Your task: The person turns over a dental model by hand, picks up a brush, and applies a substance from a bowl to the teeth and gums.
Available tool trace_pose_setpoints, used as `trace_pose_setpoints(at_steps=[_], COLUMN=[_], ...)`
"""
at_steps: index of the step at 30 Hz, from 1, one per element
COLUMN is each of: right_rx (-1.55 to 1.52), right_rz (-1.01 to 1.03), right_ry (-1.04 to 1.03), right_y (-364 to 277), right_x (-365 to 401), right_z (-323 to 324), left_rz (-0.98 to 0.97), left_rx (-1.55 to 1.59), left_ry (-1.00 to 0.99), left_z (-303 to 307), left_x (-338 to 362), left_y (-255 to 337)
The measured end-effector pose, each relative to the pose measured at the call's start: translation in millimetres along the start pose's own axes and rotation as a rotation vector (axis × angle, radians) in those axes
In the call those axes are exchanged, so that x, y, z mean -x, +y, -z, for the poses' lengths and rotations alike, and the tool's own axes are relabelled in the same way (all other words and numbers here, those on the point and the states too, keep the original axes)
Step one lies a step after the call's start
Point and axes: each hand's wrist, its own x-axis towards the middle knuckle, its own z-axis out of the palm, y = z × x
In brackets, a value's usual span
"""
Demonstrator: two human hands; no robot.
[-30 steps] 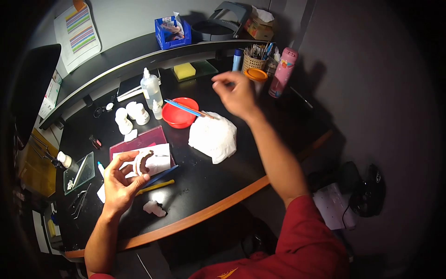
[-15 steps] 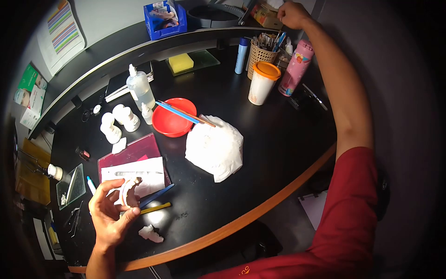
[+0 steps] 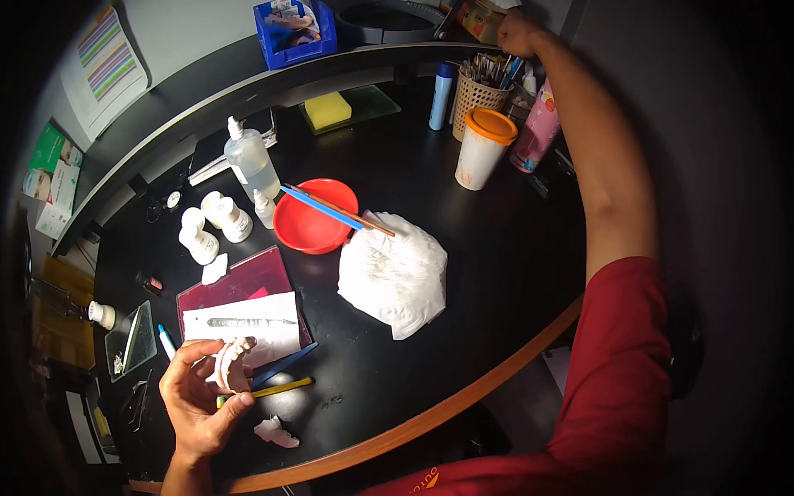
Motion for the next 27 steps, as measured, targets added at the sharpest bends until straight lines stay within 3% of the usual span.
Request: trace_pose_setpoints(at_steps=[8,14,21,27], right_rx=[0.003,0.049,0.106,0.186], right_rz=[-0.119,-0.093,-0.047,-0.085], right_ry=[-0.058,-0.131,0.002,0.146], right_y=[-25.7,-23.3,-5.7,8.0], right_x=[5.7,-2.1,-11.0,-11.4], right_z=[-3.7,-12.6,-15.7,32.0], left_rz=[0.029,0.011,0.015,-0.009], left_rx=[0.003,0.021,0.026,0.018], left_ry=[0.003,-0.007,-0.015,-0.022], left_z=[-1.6,-2.6,-2.3,-3.3], left_x=[-2.0,-4.6,-3.5,-2.9], left_y=[1.8,6.8,7.9,8.4])
